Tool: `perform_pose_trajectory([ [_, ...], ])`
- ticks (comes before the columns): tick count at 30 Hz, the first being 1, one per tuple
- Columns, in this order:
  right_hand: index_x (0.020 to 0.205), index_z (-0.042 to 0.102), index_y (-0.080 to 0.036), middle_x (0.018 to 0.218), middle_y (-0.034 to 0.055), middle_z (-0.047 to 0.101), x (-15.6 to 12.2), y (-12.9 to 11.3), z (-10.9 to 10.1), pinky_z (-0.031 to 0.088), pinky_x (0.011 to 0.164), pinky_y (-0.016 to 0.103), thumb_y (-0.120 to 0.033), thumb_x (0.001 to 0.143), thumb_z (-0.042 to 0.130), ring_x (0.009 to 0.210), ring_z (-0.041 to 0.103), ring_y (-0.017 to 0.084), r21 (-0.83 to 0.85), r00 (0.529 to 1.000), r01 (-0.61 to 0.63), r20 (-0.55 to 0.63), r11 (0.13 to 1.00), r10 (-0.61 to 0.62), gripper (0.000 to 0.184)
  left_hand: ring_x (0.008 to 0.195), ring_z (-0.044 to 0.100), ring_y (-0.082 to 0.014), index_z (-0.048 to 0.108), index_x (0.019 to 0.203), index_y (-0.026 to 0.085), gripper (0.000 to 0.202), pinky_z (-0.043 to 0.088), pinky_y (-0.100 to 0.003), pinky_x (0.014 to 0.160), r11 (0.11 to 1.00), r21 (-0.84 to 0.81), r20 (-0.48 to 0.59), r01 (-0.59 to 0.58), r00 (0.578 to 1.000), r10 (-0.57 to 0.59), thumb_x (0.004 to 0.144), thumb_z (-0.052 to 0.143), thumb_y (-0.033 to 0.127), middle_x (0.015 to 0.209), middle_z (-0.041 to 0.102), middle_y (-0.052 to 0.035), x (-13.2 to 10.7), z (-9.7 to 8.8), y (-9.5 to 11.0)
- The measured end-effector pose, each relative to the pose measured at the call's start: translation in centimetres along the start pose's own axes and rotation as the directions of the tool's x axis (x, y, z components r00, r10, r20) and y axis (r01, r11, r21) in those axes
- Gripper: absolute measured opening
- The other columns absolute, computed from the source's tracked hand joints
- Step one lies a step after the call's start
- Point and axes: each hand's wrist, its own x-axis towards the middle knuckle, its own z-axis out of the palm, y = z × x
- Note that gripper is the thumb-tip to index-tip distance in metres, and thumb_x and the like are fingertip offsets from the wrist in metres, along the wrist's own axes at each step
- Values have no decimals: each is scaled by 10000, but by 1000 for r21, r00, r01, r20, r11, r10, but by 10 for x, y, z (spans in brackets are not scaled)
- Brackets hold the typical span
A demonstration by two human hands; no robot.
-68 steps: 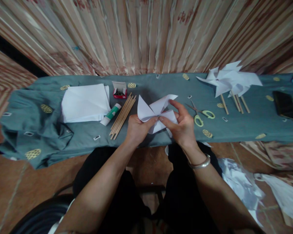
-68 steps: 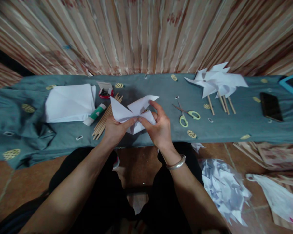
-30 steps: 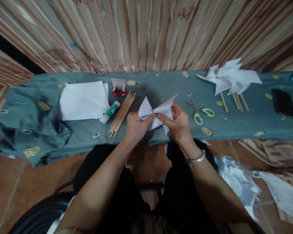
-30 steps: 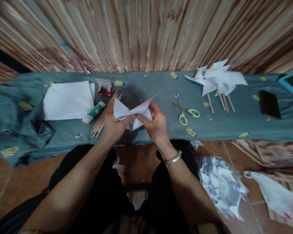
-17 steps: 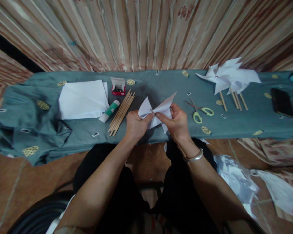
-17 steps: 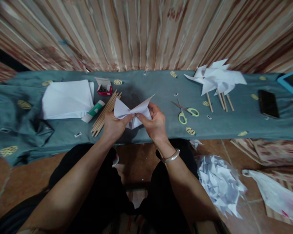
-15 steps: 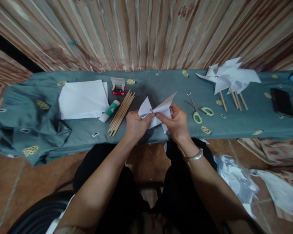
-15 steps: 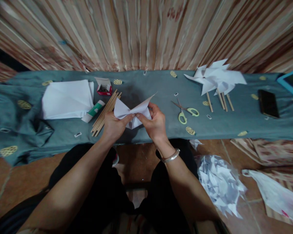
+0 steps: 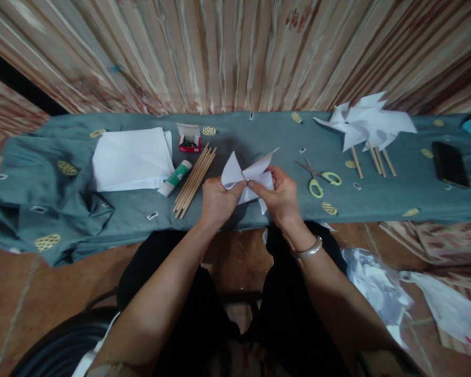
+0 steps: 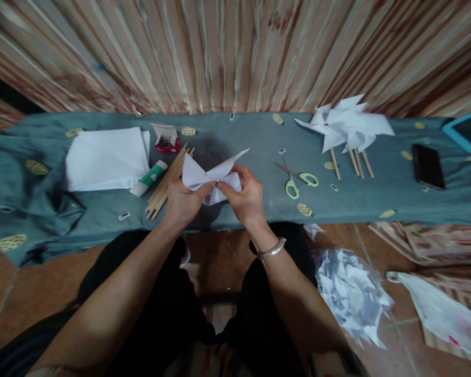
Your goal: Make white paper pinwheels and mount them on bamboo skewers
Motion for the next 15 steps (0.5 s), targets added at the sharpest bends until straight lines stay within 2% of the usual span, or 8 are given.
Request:
perform_pose_trajectory([
  [4, 978, 606, -219, 843, 8, 728, 1, -3, 0, 556, 672, 326, -348, 616, 790, 723, 669, 187, -10, 1000, 14, -4, 1000, -14, 426, 615, 632, -184, 681, 599, 132, 131, 485, -257, 590, 999, -50, 14, 10, 1000, -9, 651, 706, 249, 581, 655, -10, 1, 0, 1],
  [10, 1011, 595, -224, 808, -1, 734, 2, -7, -2, 563, 668, 343, -347, 608, 791, 696, 677, 194, -19, 1000, 15, -26, 1000, -15, 465, 643, 649, -180, 717, 667, 134, 108, 500, -236, 570, 991, -126, 44, 42, 998, -37, 614, 720, 228, 653, 712, -14, 3, 1, 5],
  [15, 1041, 595, -225, 817, 2, 742, 1, -8, -4, 568, 659, 343, -383, 602, 807, 702, 685, 196, -5, 1000, 6, 9, 1000, -5, 513, 687, 671, -196, 729, 720, 127, 130, 520, -253, 600, 989, -135, 58, 52, 997, -45, 609, 720, 195, 712, 734, -27, 2, -1, 10],
])
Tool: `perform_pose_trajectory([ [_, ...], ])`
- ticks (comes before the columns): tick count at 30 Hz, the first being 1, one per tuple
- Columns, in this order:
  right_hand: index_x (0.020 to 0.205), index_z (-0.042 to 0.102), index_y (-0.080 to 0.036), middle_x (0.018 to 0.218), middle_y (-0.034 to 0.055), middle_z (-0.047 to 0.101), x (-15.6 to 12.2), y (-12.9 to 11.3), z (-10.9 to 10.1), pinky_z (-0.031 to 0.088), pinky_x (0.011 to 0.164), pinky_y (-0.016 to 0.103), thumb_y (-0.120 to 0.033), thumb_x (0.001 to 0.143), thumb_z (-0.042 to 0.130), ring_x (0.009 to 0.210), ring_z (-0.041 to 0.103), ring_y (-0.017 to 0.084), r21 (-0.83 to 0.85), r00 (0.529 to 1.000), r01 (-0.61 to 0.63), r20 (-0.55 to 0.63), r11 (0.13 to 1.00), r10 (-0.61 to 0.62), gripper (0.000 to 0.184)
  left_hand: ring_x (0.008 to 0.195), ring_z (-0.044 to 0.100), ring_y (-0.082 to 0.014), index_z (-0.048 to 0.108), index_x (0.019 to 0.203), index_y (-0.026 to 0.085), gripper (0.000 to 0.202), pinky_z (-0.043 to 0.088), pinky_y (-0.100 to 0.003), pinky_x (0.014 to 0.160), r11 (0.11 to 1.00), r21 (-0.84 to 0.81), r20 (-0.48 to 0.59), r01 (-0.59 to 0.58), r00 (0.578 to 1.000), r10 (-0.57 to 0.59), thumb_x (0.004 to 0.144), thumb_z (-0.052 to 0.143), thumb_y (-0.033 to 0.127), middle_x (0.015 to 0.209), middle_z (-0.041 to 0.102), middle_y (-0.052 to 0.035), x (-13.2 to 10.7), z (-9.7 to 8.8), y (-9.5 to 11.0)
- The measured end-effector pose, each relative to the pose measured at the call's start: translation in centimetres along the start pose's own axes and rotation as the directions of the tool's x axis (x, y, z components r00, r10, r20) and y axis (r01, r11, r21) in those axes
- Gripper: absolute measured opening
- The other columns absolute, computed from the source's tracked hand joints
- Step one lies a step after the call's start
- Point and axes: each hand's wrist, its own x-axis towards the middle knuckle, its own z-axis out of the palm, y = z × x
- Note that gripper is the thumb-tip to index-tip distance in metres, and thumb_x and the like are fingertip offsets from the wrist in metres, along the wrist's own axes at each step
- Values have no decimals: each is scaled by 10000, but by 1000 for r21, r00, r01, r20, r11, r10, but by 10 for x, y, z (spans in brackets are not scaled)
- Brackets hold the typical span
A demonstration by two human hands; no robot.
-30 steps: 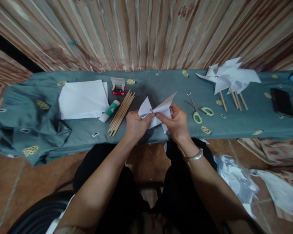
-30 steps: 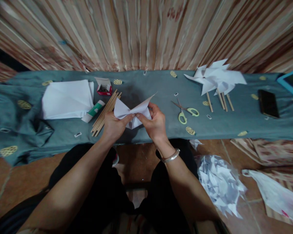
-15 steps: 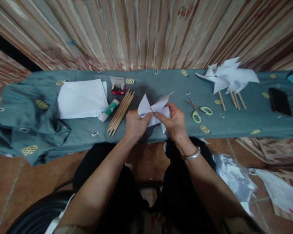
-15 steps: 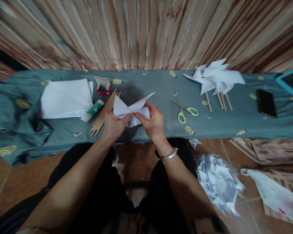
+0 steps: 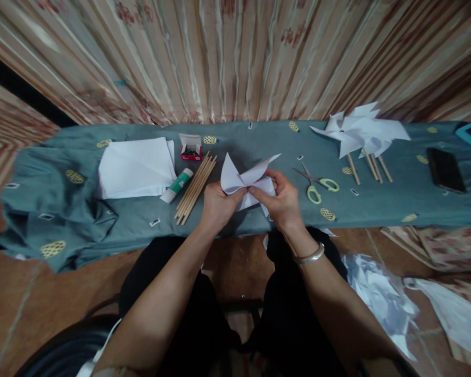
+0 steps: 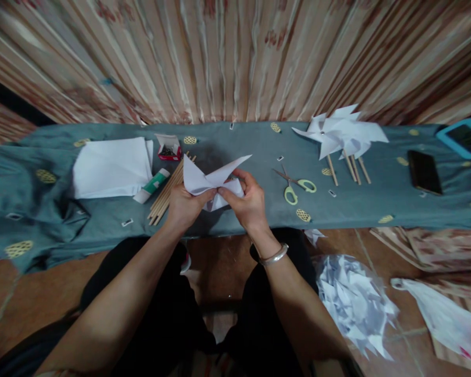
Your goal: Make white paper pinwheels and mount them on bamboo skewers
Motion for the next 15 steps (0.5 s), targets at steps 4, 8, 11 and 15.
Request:
perform_pose_trajectory([
  [4, 1037, 601, -223, 802, 4, 740, -1, 0, -2, 574, 660, 357, -377, 612, 802, 691, 687, 202, -1, 1000, -3, 13, 1000, 3, 495, 657, 663, -198, 716, 673, 127, 98, 515, -260, 591, 1000, 7, 4, 10, 1000, -10, 602, 724, 193, 665, 712, -22, -1, 0, -4],
  [8, 1023, 603, -221, 798, 2, 742, -1, 1, -2, 574, 656, 351, -361, 613, 804, 688, 689, 200, 14, 1000, 0, 11, 1000, -1, 477, 618, 643, -185, 704, 632, 130, 92, 501, -260, 575, 1000, -17, -3, 13, 1000, -13, 592, 725, 209, 619, 687, -18, 0, 0, -9],
  [11, 1042, 599, -226, 806, -3, 743, -3, 0, -2, 569, 657, 341, -356, 640, 791, 700, 690, 198, 2, 1000, 11, 20, 1000, -11, 465, 595, 626, -172, 707, 636, 131, 115, 485, -255, 556, 998, -57, -5, 14, 1000, -14, 589, 734, 232, 617, 683, -15, -1, 0, -10],
  [15, 1074, 599, -233, 805, -1, 746, -6, -4, -4, 561, 632, 337, -362, 657, 785, 678, 689, 205, -87, 1000, 11, 12, 996, -10, 474, 566, 610, -161, 693, 609, 130, 101, 474, -248, 543, 995, -96, 6, 38, 999, -37, 577, 743, 213, 588, 668, -9, -1, -1, -7],
])
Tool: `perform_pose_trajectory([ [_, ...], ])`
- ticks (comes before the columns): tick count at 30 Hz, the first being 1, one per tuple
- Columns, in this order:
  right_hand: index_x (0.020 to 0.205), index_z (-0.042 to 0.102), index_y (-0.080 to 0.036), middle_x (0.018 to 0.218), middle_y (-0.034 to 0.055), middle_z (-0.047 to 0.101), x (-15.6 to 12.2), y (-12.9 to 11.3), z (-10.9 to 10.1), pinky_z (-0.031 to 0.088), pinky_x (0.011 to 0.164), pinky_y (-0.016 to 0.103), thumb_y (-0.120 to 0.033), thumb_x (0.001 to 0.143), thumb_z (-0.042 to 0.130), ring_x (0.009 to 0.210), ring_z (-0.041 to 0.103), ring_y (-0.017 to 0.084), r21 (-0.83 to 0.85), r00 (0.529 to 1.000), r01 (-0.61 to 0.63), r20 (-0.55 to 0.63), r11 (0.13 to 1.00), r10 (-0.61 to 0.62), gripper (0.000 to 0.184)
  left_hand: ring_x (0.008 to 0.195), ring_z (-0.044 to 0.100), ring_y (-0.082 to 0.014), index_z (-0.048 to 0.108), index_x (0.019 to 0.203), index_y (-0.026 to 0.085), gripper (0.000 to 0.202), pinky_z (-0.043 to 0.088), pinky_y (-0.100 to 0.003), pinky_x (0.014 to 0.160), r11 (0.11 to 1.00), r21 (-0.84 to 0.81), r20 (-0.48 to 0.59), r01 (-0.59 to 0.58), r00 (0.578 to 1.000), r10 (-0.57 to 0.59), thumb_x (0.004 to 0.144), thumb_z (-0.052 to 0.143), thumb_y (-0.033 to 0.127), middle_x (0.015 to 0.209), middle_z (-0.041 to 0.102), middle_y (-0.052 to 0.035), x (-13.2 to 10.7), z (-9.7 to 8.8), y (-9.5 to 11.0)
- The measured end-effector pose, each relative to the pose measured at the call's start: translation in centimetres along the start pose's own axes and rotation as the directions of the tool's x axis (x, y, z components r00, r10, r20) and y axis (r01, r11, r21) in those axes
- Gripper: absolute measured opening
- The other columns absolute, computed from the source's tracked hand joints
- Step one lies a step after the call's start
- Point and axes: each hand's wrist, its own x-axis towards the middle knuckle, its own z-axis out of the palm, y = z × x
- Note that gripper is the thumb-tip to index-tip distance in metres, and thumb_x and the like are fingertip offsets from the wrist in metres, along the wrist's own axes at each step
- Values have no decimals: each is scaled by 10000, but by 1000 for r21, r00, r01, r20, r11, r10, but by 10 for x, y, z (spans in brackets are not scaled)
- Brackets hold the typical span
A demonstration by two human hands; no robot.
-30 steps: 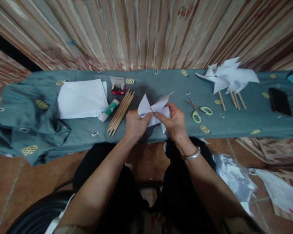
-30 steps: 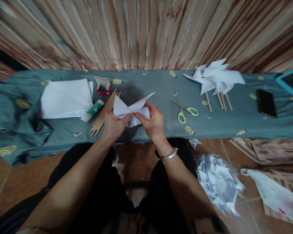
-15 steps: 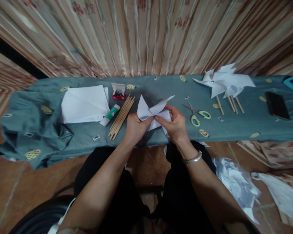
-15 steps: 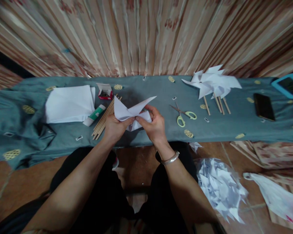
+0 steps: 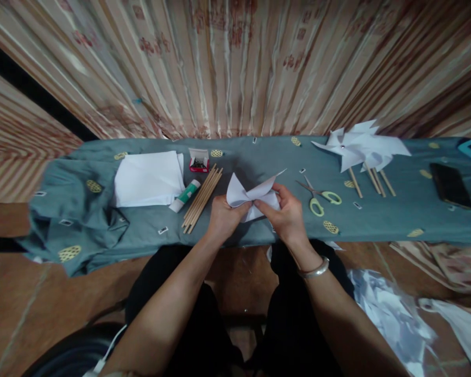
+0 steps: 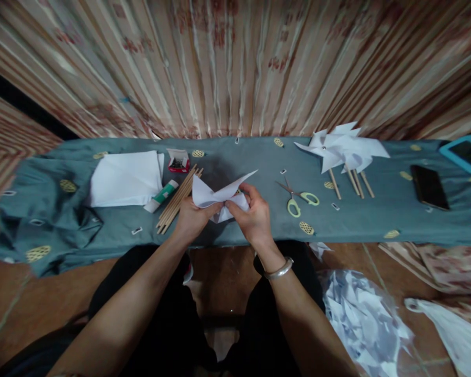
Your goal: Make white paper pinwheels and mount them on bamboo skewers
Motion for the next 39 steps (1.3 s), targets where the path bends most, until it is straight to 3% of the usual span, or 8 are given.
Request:
perform_pose_trajectory([
  [15, 1147, 565, -207, 778, 2, 747, -4, -3, 1, 551, 640, 317, -356, 657, 754, 675, 689, 204, -41, 999, -47, -12, 998, 46, 546, 616, 633, -171, 700, 657, 111, 56, 469, -245, 598, 991, 126, 67, 39, 997, -48, 641, 702, 165, 623, 686, -19, -3, -2, -5],
  [26, 1184, 558, -196, 810, 23, 750, -7, 0, 0, 560, 635, 330, -393, 661, 760, 672, 692, 210, -65, 999, -40, 24, 997, 42, 594, 550, 557, -127, 709, 647, 104, 97, 429, -231, 553, 988, -71, 59, 139, 989, -135, 569, 726, 157, 575, 641, 10, -4, -3, -2],
  [34, 1236, 543, -204, 884, 36, 767, -16, -10, -1, 568, 742, 360, -390, 738, 711, 782, 722, 232, -276, 998, 66, 10, 959, -66, 557, 559, 543, -120, 686, 643, 115, 196, 438, -237, 564, 978, -152, 68, 146, 988, -137, 523, 773, 244, 598, 636, 7, -7, -6, -8],
  [39, 1249, 545, -207, 915, 41, 770, -19, -15, 0, 562, 794, 374, -397, 762, 689, 830, 728, 241, -370, 993, 109, -6, 923, -120, 543, 592, 573, -132, 685, 641, 123, 181, 464, -242, 598, 985, -122, 54, 125, 991, -120, 541, 776, 243, 618, 649, 1, -8, -7, -9],
])
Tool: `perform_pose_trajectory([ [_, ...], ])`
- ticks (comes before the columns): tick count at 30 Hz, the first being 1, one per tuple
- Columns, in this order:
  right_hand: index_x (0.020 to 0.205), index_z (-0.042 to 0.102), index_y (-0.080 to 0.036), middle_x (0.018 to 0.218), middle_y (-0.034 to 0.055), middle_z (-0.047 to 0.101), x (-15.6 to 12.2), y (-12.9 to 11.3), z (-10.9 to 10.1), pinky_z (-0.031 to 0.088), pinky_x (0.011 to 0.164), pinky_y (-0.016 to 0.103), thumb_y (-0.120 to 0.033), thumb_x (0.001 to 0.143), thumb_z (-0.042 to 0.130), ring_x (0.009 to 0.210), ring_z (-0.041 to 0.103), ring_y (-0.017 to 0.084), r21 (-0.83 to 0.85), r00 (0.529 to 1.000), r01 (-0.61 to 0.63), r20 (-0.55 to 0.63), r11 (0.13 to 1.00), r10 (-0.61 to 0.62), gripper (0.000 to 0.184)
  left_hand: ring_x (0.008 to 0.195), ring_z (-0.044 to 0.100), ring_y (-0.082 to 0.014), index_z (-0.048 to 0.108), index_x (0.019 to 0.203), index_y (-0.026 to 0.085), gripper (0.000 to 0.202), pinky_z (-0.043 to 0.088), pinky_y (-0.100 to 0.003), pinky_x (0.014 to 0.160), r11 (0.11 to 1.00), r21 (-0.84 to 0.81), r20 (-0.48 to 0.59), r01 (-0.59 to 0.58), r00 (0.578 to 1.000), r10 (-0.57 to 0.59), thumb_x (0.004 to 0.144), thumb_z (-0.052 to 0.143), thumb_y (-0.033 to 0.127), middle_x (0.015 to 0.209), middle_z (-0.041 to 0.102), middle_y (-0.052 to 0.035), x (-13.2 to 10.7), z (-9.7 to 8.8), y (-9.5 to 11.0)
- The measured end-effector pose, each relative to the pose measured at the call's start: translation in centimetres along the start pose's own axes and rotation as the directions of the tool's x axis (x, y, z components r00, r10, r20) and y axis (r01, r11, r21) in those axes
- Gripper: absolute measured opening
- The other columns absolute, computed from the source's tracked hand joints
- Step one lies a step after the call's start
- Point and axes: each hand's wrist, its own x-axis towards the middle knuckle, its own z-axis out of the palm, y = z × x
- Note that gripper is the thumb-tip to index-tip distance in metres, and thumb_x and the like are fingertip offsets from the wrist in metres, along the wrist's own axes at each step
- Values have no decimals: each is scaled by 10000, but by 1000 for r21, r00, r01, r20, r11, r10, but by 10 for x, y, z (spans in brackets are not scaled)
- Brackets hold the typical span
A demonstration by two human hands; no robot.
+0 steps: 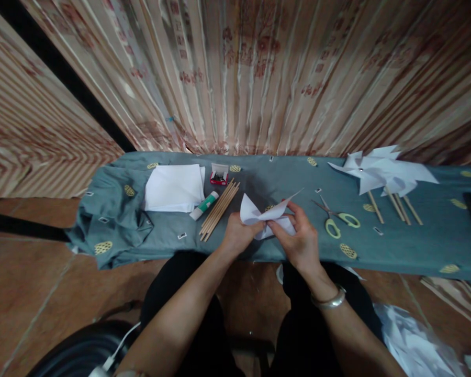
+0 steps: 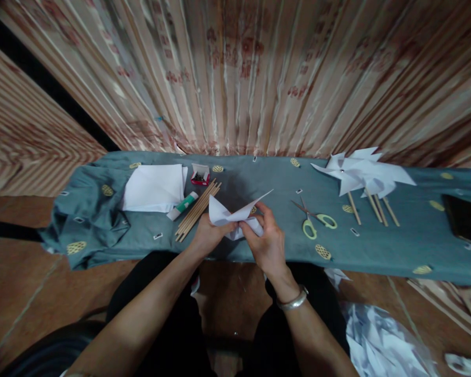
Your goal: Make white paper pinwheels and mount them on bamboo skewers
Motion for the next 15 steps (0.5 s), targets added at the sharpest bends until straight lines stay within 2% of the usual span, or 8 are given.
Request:
perform_pose_trajectory([
  [5, 1235, 554, -187, 912, 51, 769, -1, 0, 0, 567, 783, 371, -391, 760, 678, 836, 729, 246, -21, 1000, 28, -11, 999, -28, 532, 613, 600, -141, 698, 663, 125, 169, 486, -252, 635, 1000, -20, -24, 12, 1000, -13, 524, 772, 188, 638, 673, -2, 1, 1, -1],
  [10, 1235, 553, -189, 938, 60, 767, -4, 2, 1, 568, 780, 369, -374, 777, 661, 858, 729, 248, -35, 999, 47, -7, 998, -47, 506, 579, 590, -133, 694, 639, 122, 147, 472, -243, 605, 999, -5, -13, 47, 999, -47, 514, 764, 151, 612, 665, 5, -1, 2, 3],
  [13, 1253, 540, -183, 944, 63, 766, -5, 3, 1, 566, 779, 365, -368, 780, 659, 863, 728, 246, -20, 1000, 30, 6, 999, -30, 522, 568, 584, -131, 703, 655, 118, 152, 460, -237, 583, 998, 35, 25, 47, 999, -48, 524, 767, 164, 602, 658, 6, -2, 0, 3],
  [15, 1248, 541, -186, 927, 56, 767, -3, 4, -2, 562, 782, 364, -373, 776, 664, 848, 727, 241, -10, 1000, 23, 15, 1000, -23, 523, 585, 595, -138, 716, 698, 116, 193, 470, -244, 595, 999, 37, 87, 26, 996, -29, 536, 775, 202, 627, 670, -2, -2, -2, 3],
])
